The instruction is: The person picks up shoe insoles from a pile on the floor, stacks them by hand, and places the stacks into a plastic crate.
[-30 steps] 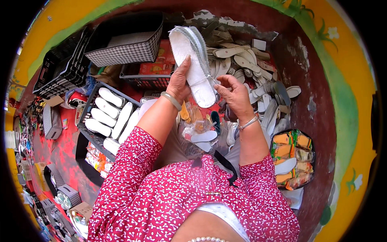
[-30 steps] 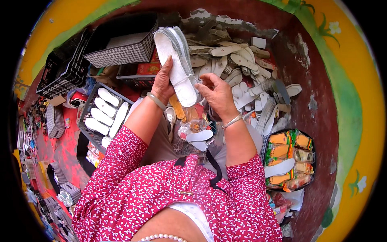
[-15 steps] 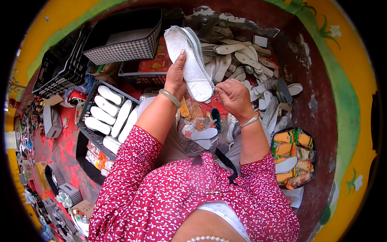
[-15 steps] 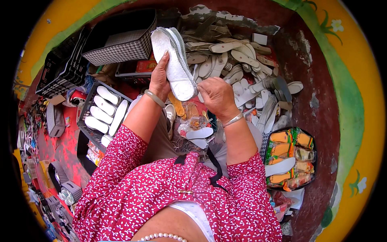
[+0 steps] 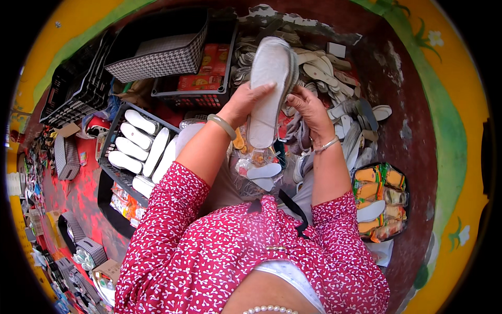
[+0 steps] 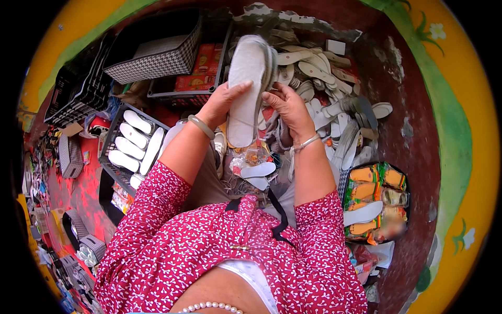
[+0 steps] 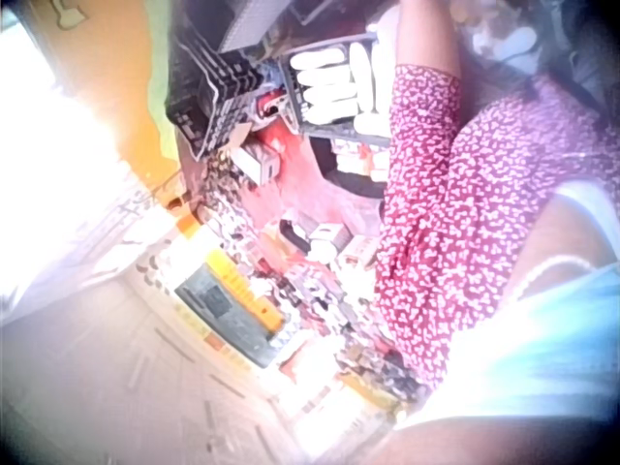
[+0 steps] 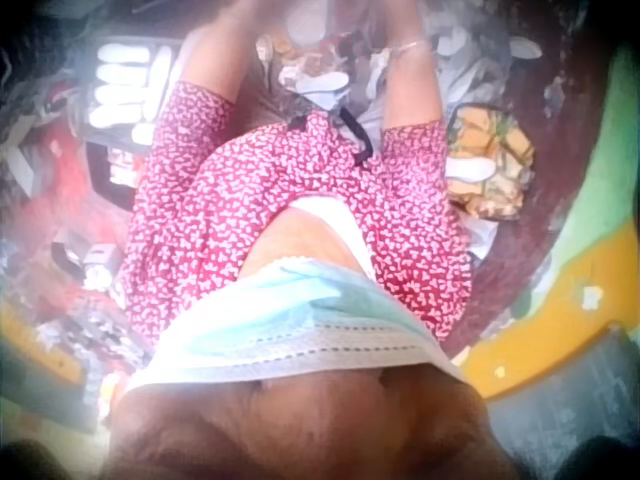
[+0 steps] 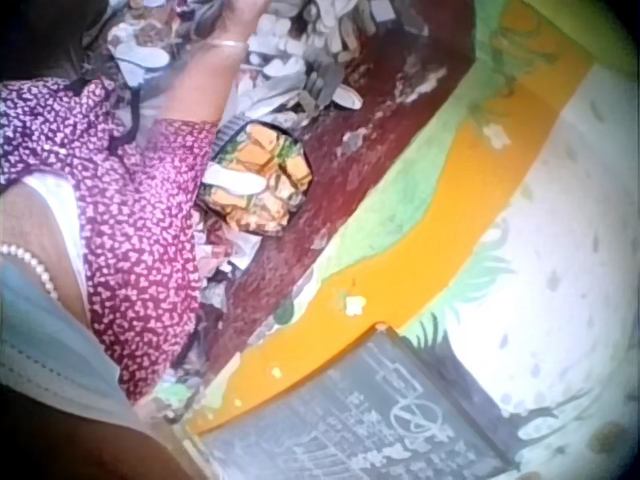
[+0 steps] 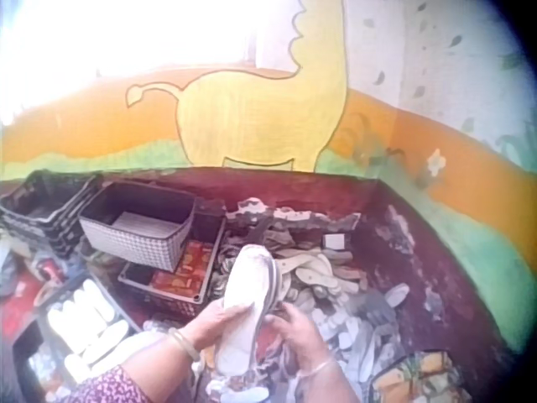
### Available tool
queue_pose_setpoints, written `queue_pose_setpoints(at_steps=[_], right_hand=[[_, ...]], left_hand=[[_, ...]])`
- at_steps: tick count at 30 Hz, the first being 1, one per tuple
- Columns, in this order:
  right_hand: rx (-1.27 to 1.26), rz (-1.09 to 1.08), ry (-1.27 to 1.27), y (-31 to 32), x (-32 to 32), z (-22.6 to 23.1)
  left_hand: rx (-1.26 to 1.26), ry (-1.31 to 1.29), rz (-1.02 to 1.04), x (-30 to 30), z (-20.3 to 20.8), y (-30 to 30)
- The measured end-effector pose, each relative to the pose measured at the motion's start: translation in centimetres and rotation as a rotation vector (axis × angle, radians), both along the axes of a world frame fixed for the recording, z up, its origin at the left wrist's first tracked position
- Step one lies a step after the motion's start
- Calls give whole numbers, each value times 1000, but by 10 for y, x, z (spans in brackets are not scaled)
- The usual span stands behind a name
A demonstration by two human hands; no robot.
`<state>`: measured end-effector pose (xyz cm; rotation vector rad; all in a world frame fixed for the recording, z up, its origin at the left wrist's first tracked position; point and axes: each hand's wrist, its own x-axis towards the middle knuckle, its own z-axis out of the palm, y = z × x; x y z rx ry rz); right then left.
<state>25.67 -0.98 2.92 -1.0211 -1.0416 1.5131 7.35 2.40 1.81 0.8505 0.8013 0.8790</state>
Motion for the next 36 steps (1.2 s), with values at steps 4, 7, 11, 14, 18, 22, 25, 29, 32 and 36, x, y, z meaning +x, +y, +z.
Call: queue_pose_setpoints(at_steps=[4,7,11,14,18,22,25,29,32,36], right_hand=[[-221,7,211,-1,-3,-9],[-249,-90,267,-2,-7,-17],[-231,-224,404,8,7,-25],[-315,-308,533,11,23,-19],[-326,-314,580,7,33,-11],[-347,-270,594,5,32,-11],[-352,-258,577,7,31,-14],[-368,-269,560,9,37,-22],[-364,-294,567,11,45,-27],[-332,-342,585,5,43,-17]], left_hand=[[274,375,-104,5,-18,5],[340,417,-78,9,-27,6],[147,113,-102,4,-30,11],[28,-35,-109,3,-16,5],[29,-194,-204,-1,-12,4],[111,-216,-312,-5,-17,6],[127,-249,-315,-7,-18,5],[282,-191,-262,-7,-9,3],[370,-118,-221,-5,-9,2],[392,-58,-212,-5,-11,4]])
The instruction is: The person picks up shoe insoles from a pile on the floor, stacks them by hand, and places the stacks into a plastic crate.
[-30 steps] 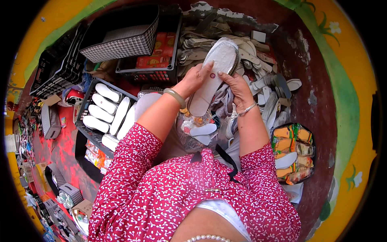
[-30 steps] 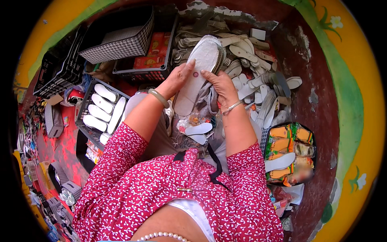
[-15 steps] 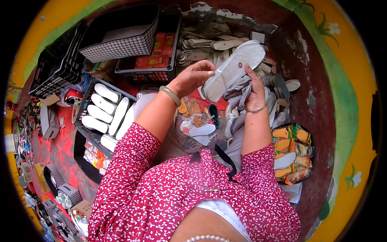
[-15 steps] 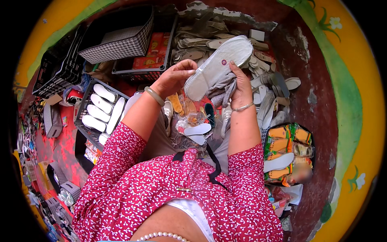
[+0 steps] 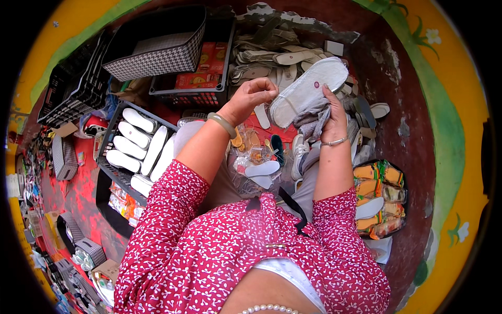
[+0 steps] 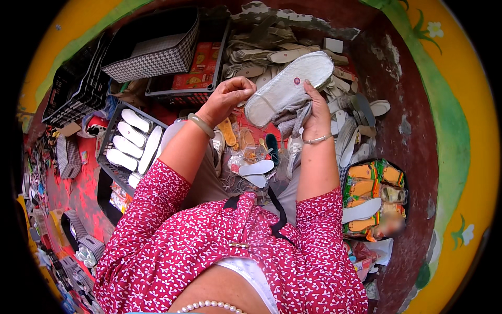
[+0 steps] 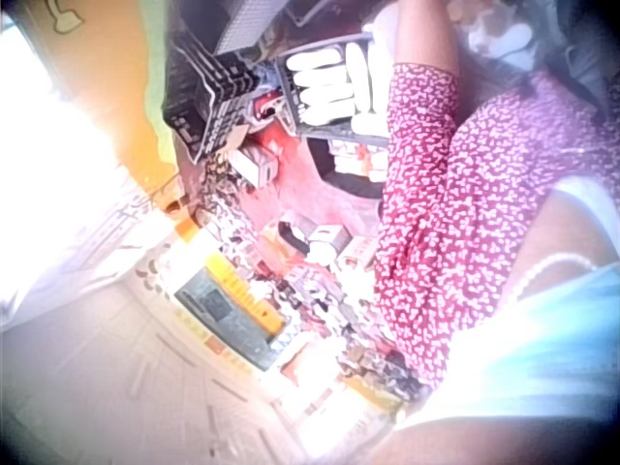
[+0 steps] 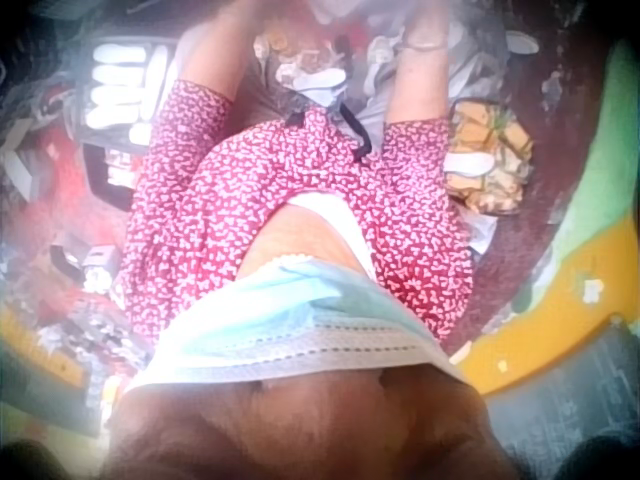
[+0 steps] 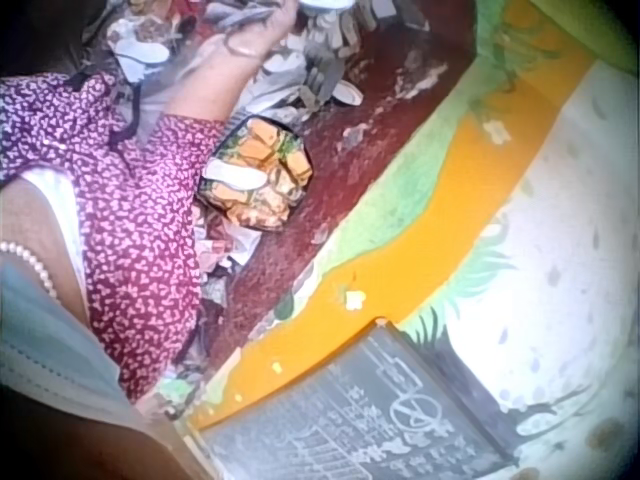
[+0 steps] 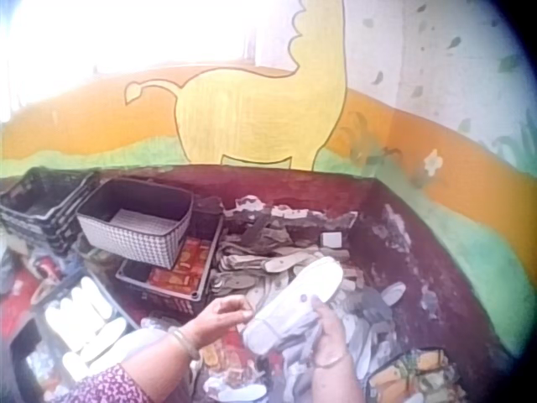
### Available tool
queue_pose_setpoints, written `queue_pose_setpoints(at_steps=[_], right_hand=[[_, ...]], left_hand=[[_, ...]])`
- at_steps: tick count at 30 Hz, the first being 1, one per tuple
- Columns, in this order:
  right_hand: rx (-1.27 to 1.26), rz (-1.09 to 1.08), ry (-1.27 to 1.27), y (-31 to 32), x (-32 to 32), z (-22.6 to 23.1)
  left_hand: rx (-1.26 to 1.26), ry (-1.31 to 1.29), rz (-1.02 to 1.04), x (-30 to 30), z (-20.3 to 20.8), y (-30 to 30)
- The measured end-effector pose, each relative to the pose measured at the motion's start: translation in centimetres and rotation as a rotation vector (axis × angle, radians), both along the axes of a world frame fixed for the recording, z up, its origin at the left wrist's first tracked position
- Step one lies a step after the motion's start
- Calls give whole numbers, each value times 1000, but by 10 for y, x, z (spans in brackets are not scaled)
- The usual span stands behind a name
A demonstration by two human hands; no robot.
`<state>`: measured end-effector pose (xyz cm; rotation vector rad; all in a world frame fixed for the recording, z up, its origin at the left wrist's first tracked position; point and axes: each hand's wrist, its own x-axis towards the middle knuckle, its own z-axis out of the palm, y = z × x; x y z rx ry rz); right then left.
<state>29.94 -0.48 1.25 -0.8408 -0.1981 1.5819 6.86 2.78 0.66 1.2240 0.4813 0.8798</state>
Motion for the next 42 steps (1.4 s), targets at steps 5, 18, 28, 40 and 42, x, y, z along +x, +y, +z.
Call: queue_pose_setpoints(at_steps=[5,18,28,40,42], right_hand=[[2,-46,-1,3,6,-5],[-29,-70,-18,0,-3,-8],[14,-140,-5,3,-1,-19],[199,-44,72,-18,-12,20],[193,-66,67,-19,-13,20]], left_hand=[[13,141,192,1,1,-1],[1071,748,314,14,6,-20],[1190,841,393,13,2,-17],[-261,-337,-122,0,13,-1],[-258,-332,-211,-3,10,-3]])
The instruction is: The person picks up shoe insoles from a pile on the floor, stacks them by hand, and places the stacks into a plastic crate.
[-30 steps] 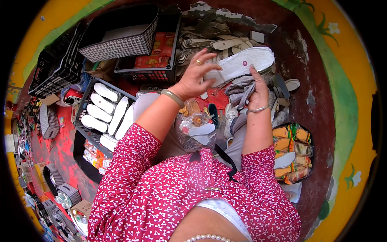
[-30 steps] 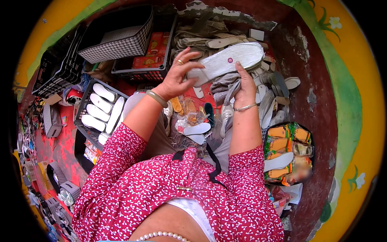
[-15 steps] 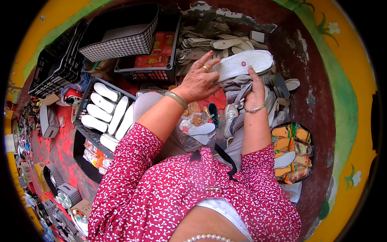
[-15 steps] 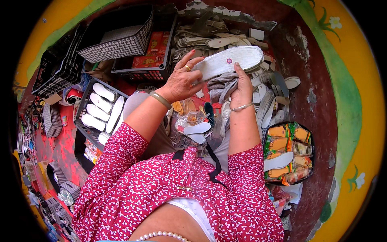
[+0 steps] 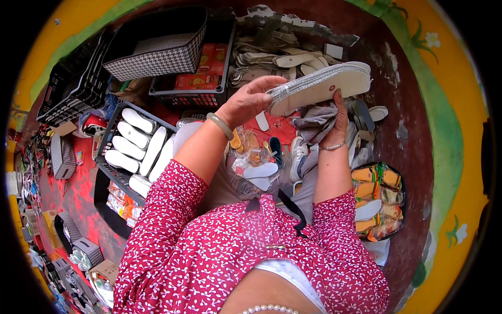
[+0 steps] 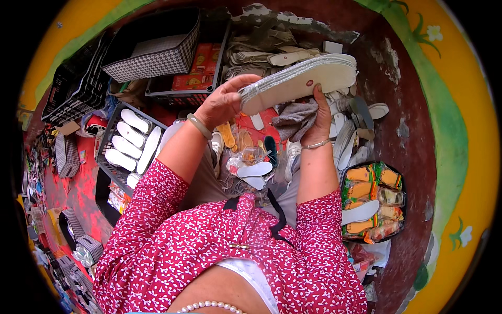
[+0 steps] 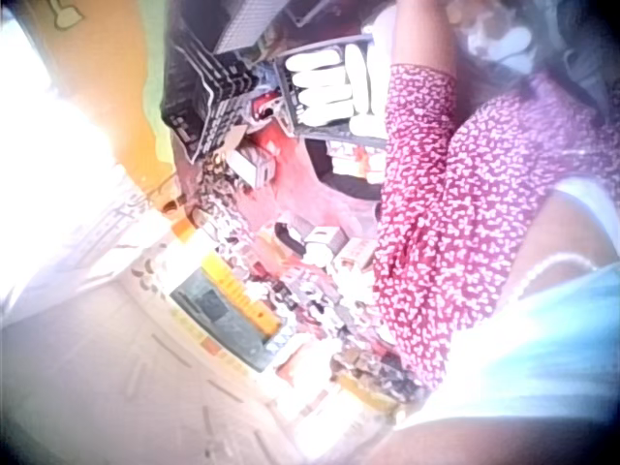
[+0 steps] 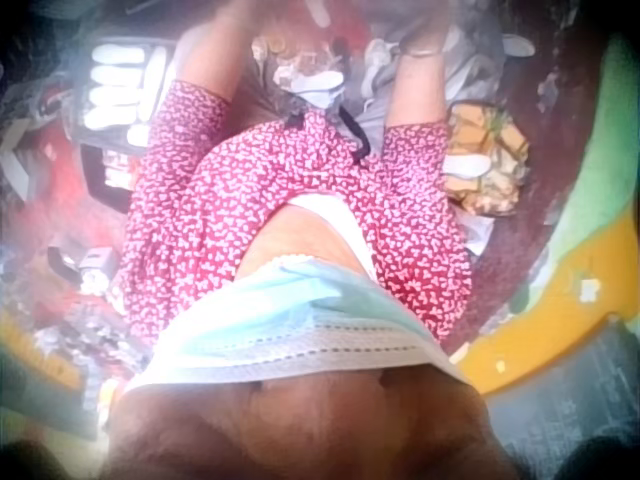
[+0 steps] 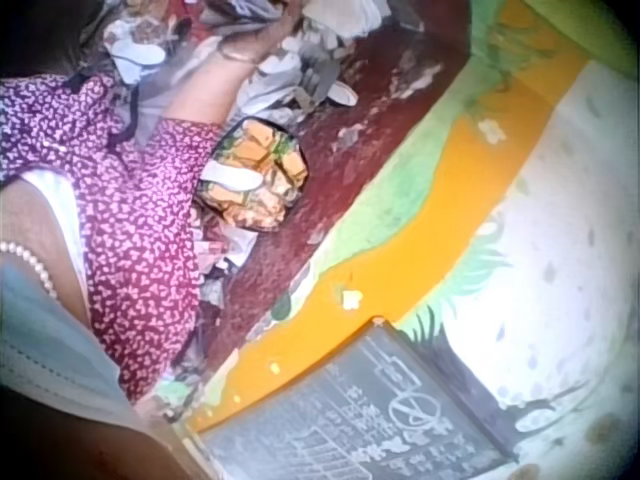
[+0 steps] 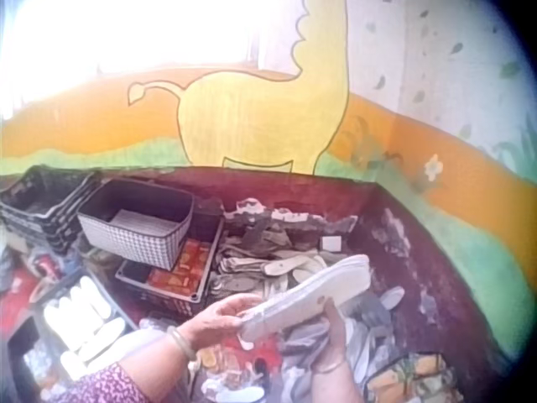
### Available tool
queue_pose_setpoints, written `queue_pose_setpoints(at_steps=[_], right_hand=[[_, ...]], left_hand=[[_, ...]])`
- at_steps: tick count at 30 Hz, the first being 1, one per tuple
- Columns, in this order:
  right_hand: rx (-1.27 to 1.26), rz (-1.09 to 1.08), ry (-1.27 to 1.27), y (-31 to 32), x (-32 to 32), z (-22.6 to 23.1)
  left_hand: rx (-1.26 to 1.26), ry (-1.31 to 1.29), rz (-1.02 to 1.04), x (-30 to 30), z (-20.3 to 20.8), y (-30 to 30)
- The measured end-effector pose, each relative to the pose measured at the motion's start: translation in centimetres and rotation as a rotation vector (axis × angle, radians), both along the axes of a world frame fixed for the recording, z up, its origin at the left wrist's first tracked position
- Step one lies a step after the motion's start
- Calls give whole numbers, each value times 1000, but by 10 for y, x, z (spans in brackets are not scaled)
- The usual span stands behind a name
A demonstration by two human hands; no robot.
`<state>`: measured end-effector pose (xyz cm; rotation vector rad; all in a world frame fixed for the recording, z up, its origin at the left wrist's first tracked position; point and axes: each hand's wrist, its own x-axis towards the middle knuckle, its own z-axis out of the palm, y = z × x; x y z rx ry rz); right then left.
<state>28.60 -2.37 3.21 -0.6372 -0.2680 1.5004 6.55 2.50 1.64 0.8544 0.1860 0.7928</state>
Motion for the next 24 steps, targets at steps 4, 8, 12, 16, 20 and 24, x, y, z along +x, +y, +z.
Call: queue_pose_setpoints(at_steps=[4,8,12,16,20,24], right_hand=[[67,88,22,-6,-5,5],[96,150,16,-10,-6,5],[60,165,28,-6,-7,1],[63,142,26,-7,-14,5],[53,78,-21,-1,-8,-4],[-18,7,-99,8,-3,-11]], left_hand=[[16,-30,-59,1,3,-7],[76,-17,-56,2,9,-11],[75,23,-104,0,0,-5],[109,-7,-127,-3,-10,0],[-46,-6,-20,-6,-7,-2],[-73,166,315,1,2,-1]])
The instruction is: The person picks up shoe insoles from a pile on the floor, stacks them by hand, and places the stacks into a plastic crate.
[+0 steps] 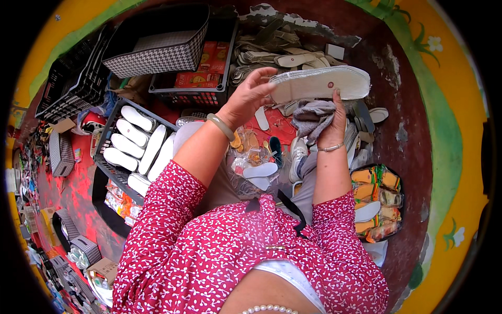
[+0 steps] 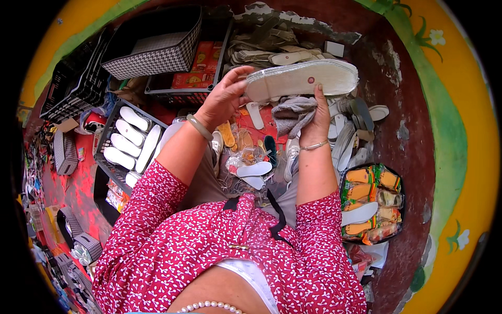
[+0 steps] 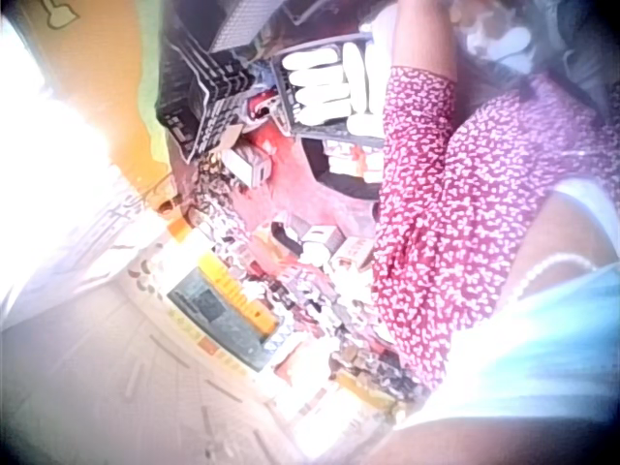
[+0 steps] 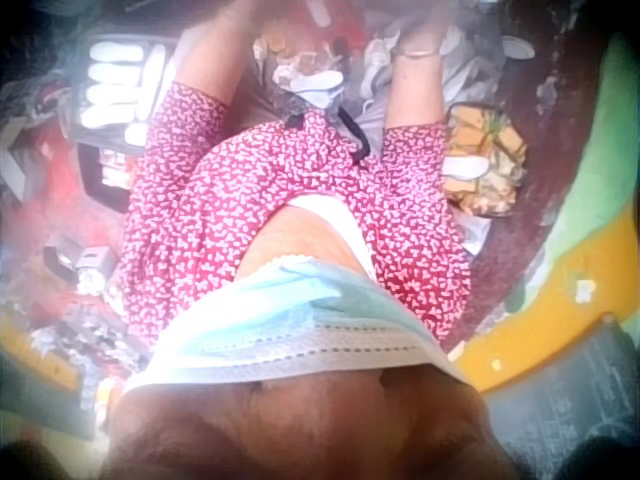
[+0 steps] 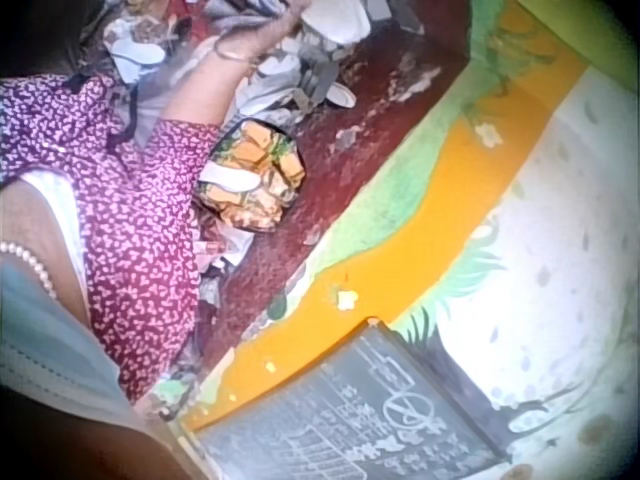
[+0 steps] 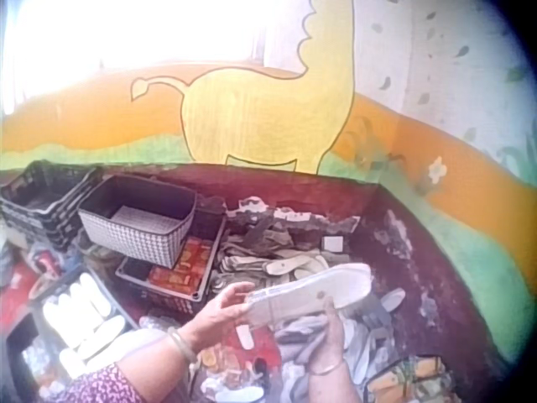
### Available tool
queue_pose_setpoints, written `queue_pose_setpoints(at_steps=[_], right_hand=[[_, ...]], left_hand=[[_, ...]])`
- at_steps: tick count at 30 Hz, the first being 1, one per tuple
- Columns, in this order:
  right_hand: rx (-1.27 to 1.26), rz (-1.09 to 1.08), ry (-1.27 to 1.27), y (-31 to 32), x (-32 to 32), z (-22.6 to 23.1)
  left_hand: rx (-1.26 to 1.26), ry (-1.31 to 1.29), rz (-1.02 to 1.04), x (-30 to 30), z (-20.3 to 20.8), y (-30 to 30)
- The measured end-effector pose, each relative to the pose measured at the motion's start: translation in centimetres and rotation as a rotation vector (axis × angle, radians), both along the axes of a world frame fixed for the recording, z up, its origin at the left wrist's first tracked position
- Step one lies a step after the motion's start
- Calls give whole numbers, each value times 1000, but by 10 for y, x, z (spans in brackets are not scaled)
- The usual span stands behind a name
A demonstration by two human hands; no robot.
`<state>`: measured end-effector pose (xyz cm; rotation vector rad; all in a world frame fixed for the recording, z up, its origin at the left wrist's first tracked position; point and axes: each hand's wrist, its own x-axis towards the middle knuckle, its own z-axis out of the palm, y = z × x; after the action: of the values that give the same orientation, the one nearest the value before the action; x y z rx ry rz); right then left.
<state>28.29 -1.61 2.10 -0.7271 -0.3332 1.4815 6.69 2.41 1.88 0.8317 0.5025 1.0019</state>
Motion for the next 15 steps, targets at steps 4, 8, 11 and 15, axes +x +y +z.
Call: queue_pose_setpoints(at_steps=[4,8,11,15], right_hand=[[26,-55,-10,9,0,-19],[48,-112,-7,10,-12,-20],[57,-108,-57,7,-17,-18],[68,-119,-145,1,-30,-8]], left_hand=[[327,481,196,14,-17,-4],[659,891,446,19,-24,-6],[601,958,477,17,-24,-4],[528,1019,502,13,-32,3]])
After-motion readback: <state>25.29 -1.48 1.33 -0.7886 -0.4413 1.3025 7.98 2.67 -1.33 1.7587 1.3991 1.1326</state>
